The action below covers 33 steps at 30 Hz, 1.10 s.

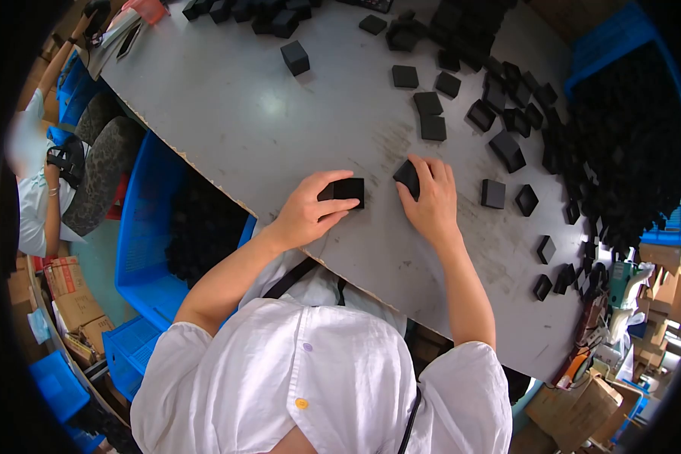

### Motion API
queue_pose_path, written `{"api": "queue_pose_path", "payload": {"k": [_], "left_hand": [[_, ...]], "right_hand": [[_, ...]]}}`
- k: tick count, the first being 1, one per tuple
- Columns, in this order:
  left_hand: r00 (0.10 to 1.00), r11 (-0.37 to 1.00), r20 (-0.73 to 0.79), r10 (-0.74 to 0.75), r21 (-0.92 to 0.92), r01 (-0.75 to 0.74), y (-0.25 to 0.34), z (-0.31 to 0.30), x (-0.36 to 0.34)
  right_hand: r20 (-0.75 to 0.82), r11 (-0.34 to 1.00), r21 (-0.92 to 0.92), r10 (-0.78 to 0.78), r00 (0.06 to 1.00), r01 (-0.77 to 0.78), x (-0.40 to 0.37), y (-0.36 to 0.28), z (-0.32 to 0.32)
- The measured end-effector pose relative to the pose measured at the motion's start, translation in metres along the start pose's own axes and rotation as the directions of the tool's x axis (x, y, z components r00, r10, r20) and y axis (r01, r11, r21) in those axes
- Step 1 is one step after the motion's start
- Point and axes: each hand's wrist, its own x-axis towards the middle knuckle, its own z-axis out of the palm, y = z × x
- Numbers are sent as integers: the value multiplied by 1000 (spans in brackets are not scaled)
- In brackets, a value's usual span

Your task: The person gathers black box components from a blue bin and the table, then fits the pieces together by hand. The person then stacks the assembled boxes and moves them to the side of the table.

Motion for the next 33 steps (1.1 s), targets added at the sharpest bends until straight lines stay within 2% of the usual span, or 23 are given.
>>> {"api": "queue_pose_path", "payload": {"k": [7,9,14,16,17,19,20,22,23,25,26,28,30,33], "left_hand": [[998,998,42,-45,-48,47,-1,-2,1],[981,960,-2,-194,-204,189,-2,0,0],[979,969,-17,-203,-150,198,4,-5,8],[976,968,-23,-216,-134,211,1,-5,7],[974,965,-17,-227,-138,222,1,-4,6],[972,964,1,-234,-128,232,0,-3,5],[970,962,6,-241,-130,240,-1,-3,6],[968,958,-8,-250,-146,246,0,-2,6],[967,957,3,-253,-147,251,0,-1,4],[970,965,-23,-244,-107,240,-2,1,5],[971,966,-18,-238,-108,235,-2,1,5],[982,981,-4,-188,-45,187,-2,0,5],[978,976,-7,-206,-70,205,0,0,3],[975,972,-22,-221,-82,218,-1,1,5]], "right_hand": [[-9,1000,27,-6,1000,6,1,5,2],[-8,999,37,9,1000,-8,0,4,2],[15,997,69,41,999,-42,2,6,3],[35,982,190,13,999,-19,4,8,4],[46,981,193,18,999,-27,3,5,3],[-97,998,49,-28,995,32,6,-8,2],[-91,998,53,-23,996,28,7,-16,-2],[0,939,225,-265,964,258,8,-33,-11],[2,941,230,-255,967,247,8,-42,-10],[193,967,22,-252,948,253,12,-58,-7],[220,979,25,-204,954,204,14,-65,-9],[192,982,51,-186,964,180,18,-70,-7],[152,986,74,-158,976,148,17,-75,-11],[126,976,-17,-213,969,217,8,-75,-14]]}}
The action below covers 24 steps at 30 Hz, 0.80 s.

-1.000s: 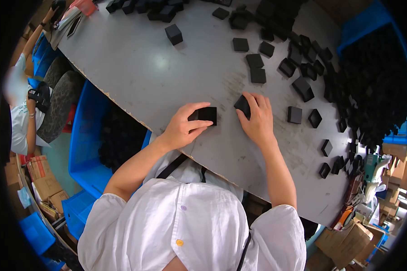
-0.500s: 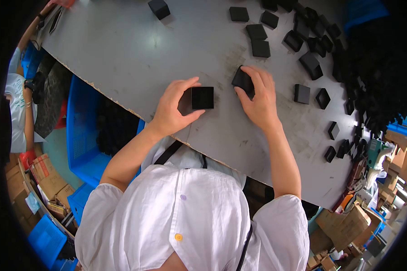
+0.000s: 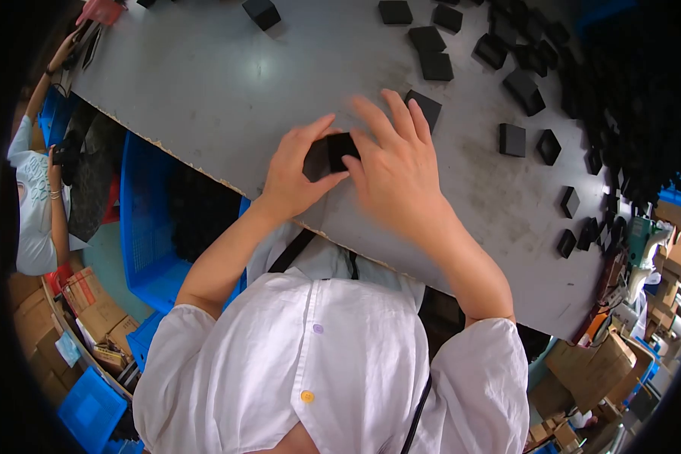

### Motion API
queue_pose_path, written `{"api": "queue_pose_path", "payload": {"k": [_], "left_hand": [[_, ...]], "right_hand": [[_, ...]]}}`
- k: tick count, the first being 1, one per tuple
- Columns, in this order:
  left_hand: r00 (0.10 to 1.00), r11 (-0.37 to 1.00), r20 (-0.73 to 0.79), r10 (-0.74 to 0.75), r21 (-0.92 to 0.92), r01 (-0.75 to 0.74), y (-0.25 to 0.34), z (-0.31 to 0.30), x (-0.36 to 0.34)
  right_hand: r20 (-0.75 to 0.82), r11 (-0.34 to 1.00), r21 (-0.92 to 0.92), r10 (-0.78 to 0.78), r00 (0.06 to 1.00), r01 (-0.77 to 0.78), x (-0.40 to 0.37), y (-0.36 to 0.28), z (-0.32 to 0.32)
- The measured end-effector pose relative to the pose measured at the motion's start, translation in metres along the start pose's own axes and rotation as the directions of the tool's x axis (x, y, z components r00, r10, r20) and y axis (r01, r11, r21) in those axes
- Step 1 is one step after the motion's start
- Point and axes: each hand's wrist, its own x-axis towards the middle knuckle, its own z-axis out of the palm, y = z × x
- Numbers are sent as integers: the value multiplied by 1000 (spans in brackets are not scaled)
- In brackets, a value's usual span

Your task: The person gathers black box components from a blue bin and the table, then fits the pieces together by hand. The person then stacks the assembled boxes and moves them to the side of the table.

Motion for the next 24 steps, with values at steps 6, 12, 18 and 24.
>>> {"api": "queue_pose_path", "payload": {"k": [6,12,18,24], "left_hand": [[999,999,16,41,27,-41,2,-1,0],[998,999,33,45,26,-46,-1,1,2],[998,999,55,19,37,-21,3,-3,2],[998,1000,66,3,19,-4,4,-1,1]], "right_hand": [[-118,990,89,118,986,-108,1,-6,7],[111,991,-109,96,989,-83,-5,1,24],[83,944,291,139,987,-157,6,10,12],[458,-238,889,423,782,-392,-17,15,-17]]}}
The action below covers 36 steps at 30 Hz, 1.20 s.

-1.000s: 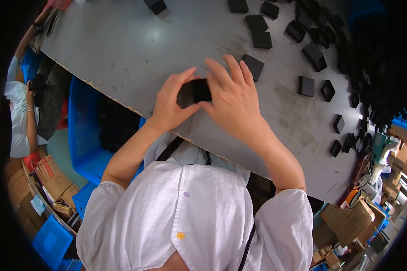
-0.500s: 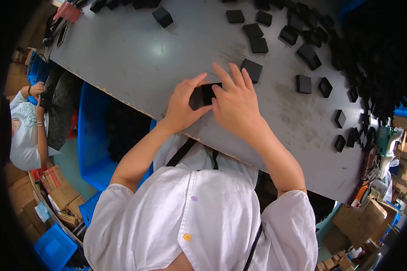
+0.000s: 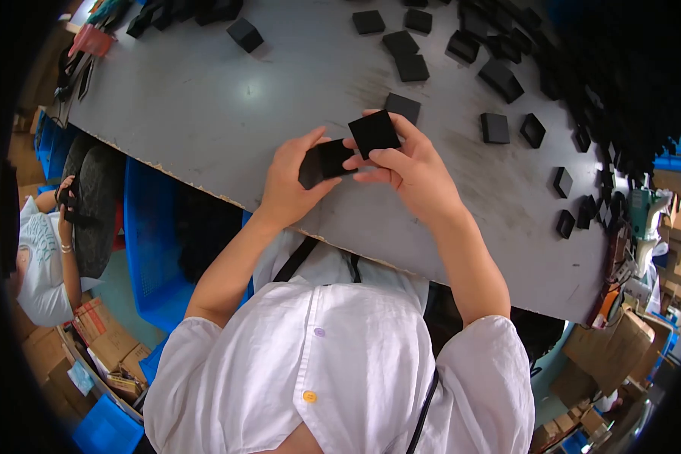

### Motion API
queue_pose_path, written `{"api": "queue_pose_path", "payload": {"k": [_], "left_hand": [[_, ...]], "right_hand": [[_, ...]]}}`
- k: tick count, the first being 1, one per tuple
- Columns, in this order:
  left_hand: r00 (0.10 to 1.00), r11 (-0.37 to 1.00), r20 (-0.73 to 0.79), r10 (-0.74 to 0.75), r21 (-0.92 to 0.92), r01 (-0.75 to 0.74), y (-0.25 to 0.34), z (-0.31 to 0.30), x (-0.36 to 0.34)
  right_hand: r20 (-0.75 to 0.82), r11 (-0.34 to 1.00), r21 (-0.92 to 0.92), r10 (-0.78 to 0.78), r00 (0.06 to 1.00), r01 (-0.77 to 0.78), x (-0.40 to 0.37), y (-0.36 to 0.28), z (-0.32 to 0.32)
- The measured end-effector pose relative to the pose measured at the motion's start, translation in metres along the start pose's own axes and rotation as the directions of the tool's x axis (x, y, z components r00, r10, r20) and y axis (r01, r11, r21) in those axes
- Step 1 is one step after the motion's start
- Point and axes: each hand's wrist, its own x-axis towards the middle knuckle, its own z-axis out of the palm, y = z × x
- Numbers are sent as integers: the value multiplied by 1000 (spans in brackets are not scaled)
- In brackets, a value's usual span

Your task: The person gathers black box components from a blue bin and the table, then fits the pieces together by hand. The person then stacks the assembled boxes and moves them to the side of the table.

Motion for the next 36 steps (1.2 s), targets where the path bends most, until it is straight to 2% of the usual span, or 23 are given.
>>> {"api": "queue_pose_path", "payload": {"k": [1,3,7,9,11,12,14,17,18,19,21,23,24,26,28,29,30,31,32,33,34,35,36], "left_hand": [[1000,1000,0,-17,2,17,0,0,0],[1000,1000,10,-11,3,11,-1,1,1],[1000,999,13,-14,36,14,2,-1,2],[1000,999,18,-6,50,5,3,-1,3],[1000,998,28,8,65,-10,3,-1,2],[999,999,24,-32,44,31,3,1,1],[996,996,20,-90,21,90,6,-1,0],[998,998,34,-60,20,59,-1,1,-2],[997,997,40,-72,0,72,1,1,-2],[993,993,51,-102,-49,105,-1,2,-4],[992,995,85,-95,-32,98,-1,1,-5],[989,996,128,-79,-40,85,5,0,-4],[986,994,131,-105,2,105,7,-1,-5],[984,994,142,-111,31,108,5,3,-2],[993,989,118,1,148,-19,2,3,-3],[994,987,113,2,157,-20,3,5,-2],[989,994,144,-17,110,1,3,6,-1],[987,996,149,-51,81,39,2,2,-3],[988,997,142,-67,34,63,5,2,-5],[989,999,138,-50,28,47,5,2,-4],[992,996,129,-16,89,4,5,2,-4],[992,998,119,-50,42,45,8,2,-3],[992,999,119,-49,16,47,9,2,-2]], "right_hand": [[-19,1000,4,-5,1000,5,-4,2,-4],[12,984,179,-7,1000,5,-10,5,-12],[-6,939,344,3,1000,0,-21,13,-25],[61,847,530,18,998,-48,-27,16,-29],[54,813,581,15,998,-43,-32,17,-33],[61,778,626,19,998,-53,-35,17,-36],[-15,809,588,-7,1000,15,-41,28,-45],[-238,907,384,-83,968,172,-71,36,-67],[-281,839,501,-75,957,212,-88,31,-74],[-373,793,529,-100,922,300,-108,31,-86],[-518,726,525,-141,844,444,-157,38,-118],[-805,637,314,-214,553,704,-207,53,-156],[-903,584,231,-170,395,778,-237,59,-176],[-992,495,12,-104,72,869,-301,85,-226],[-974,452,-205,-10,-224,868,-368,123,-283],[-883,513,-243,235,-407,823,-395,135,-309],[-753,724,-145,362,-550,675,-403,122,-290],[-654,867,-77,329,-681,492,-447,206,-379],[-697,934,-207,68,-714,291,-443,197,-365],[-578,891,-441,-190,-794,108,-398,166,-337],[-681,864,-502,-359,-639,50,-360,132,-300],[-670,783,-620,-565,-481,-55,-310,98,-259],[-657,697,-713,-702,-274,-78,-266,72,-229]]}}
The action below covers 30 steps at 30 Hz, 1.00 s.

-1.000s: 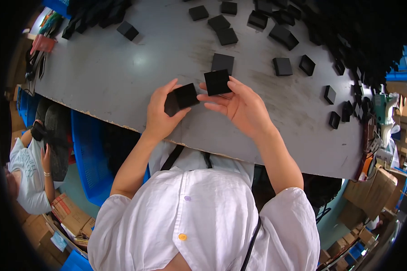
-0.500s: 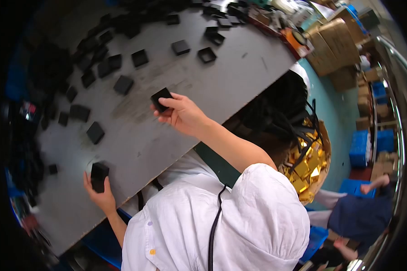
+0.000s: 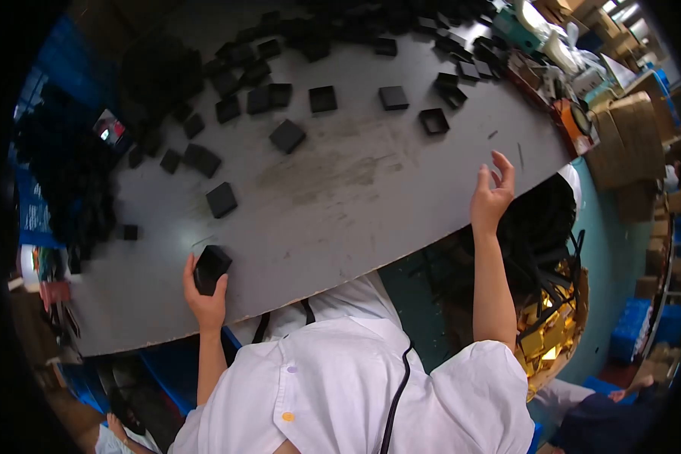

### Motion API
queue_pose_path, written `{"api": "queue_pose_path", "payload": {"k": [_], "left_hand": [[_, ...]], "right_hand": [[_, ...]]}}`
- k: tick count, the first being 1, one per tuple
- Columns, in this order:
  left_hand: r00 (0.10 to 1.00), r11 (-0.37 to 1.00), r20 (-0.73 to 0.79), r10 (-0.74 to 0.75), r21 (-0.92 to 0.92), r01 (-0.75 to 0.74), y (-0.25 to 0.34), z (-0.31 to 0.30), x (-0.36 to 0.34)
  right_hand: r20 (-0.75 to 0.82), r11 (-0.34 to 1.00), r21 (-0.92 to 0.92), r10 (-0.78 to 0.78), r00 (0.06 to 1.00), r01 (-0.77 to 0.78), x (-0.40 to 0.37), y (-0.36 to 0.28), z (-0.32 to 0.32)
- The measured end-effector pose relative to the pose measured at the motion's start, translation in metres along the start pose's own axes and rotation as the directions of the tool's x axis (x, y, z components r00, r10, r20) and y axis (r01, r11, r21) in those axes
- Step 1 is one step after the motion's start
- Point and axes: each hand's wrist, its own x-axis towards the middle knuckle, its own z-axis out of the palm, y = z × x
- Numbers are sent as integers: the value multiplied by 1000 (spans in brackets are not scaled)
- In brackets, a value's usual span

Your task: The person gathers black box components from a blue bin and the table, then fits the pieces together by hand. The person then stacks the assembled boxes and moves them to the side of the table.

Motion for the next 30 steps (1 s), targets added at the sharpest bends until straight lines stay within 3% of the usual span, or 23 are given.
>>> {"api": "queue_pose_path", "payload": {"k": [1,2,3,6,8,9,11,12,14,15,18,20,22,23,24,25,26,28,30], "left_hand": [[1000,1000,-10,20,-2,-20,-3,-1,0],[1000,1000,-13,3,-15,-4,-3,-1,0],[999,1000,-26,21,-10,-22,-3,-1,0],[998,998,-9,55,11,-55,-2,-5,-2],[998,998,-27,58,23,-57,-2,-7,-4],[997,997,-8,77,26,-76,-2,-7,-4],[996,995,-27,90,33,-89,-4,-8,-4],[993,992,-16,121,31,-121,-5,-9,-3],[992,992,-40,117,40,-115,-5,-9,-3],[990,990,-38,137,51,-135,-6,-9,-3],[987,987,-50,150,60,-147,-8,-8,-3],[988,988,-56,147,59,-144,-8,-8,-2],[987,988,-33,155,23,-154,-7,-9,1],[990,990,-40,138,15,-138,-6,-10,4],[990,990,-36,139,14,-139,-4,-11,6],[991,991,-31,131,15,-131,-3,-11,3],[995,995,-35,97,15,-97,-3,-10,0],[991,992,-45,123,43,-122,-3,-9,1],[991,991,-67,113,76,-108,-4,-6,-1]], "right_hand": [[171,986,94,-154,973,140,-18,-42,41],[346,944,127,-331,878,306,-32,-74,73],[489,868,187,-488,723,460,-47,-98,103],[647,746,462,-654,392,479,-91,-145,193],[629,675,521,-717,299,522,-113,-157,255],[622,656,547,-734,272,520,-120,-167,278],[741,751,307,-574,348,584,-134,-183,313],[740,739,330,-589,326,587,-140,-189,325],[821,707,58,-436,369,705,-150,-193,344],[795,739,100,-462,393,666,-152,-194,346],[826,699,158,-480,294,697,-141,-192,340],[815,692,167,-498,296,702,-136,-196,323],[815,873,251,-423,395,418,-124,-194,307],[824,870,250,-422,379,425,-121,-195,297],[895,967,246,-255,366,70,-120,-197,285],[955,940,173,-87,283,-294,-125,-198,271],[964,943,153,-77,253,-295,-134,-203,256],[996,937,79,-60,65,-339,-152,-212,232],[997,959,79,-75,26,-271,-176,-209,221]]}}
